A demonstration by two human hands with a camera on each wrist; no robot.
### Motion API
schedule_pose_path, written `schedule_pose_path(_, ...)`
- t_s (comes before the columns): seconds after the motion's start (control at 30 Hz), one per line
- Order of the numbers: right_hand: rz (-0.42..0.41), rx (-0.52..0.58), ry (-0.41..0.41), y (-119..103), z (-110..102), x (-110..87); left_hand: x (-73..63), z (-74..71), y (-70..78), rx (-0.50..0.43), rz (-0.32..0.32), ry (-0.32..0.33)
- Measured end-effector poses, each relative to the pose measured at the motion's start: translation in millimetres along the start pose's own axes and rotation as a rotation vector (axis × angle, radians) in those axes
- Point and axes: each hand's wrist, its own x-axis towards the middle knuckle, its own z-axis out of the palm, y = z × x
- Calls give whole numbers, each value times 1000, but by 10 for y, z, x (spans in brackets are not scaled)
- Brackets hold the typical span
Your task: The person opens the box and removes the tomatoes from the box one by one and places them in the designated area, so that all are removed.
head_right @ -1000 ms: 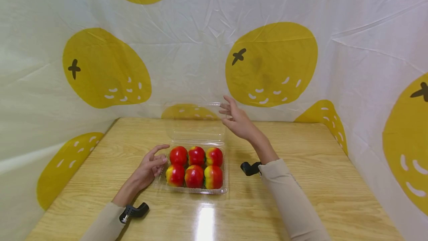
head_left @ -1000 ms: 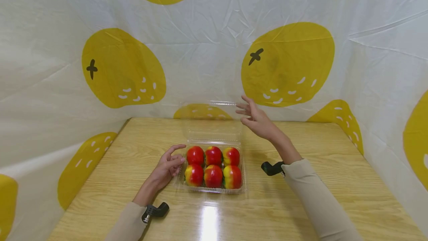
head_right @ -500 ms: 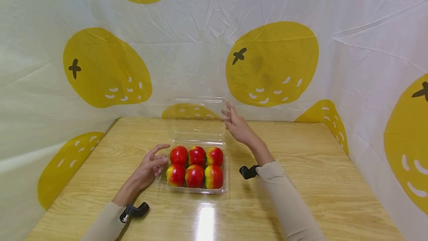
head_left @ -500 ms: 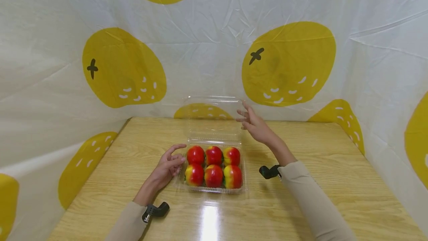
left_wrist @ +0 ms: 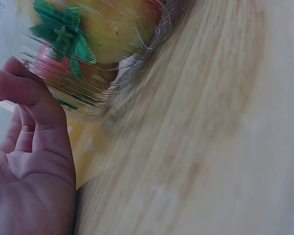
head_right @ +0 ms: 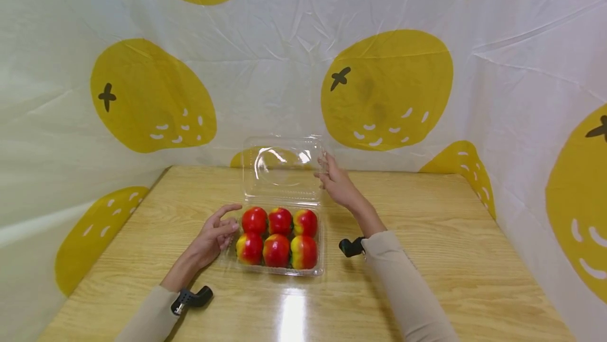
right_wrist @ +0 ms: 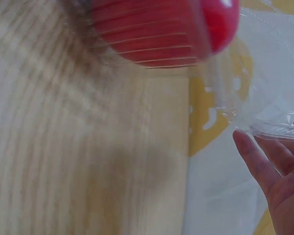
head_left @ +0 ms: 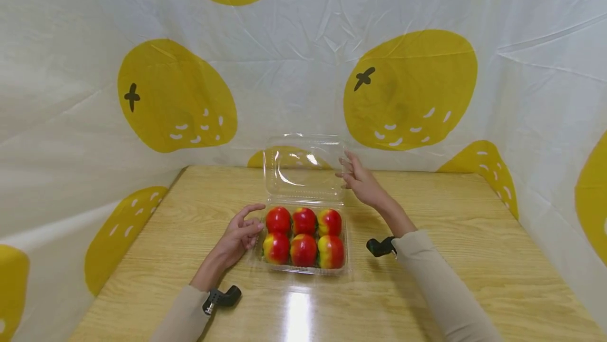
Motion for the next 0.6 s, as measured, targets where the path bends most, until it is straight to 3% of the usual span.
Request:
schedule_pose_path(0.33,38,-27,21,162,54,-26,18,1,-2,14,-19,-4)
schedule_pose_path(0.6,102,39,-18,257,117,-54,5,-14,-15,-3,-4,-13)
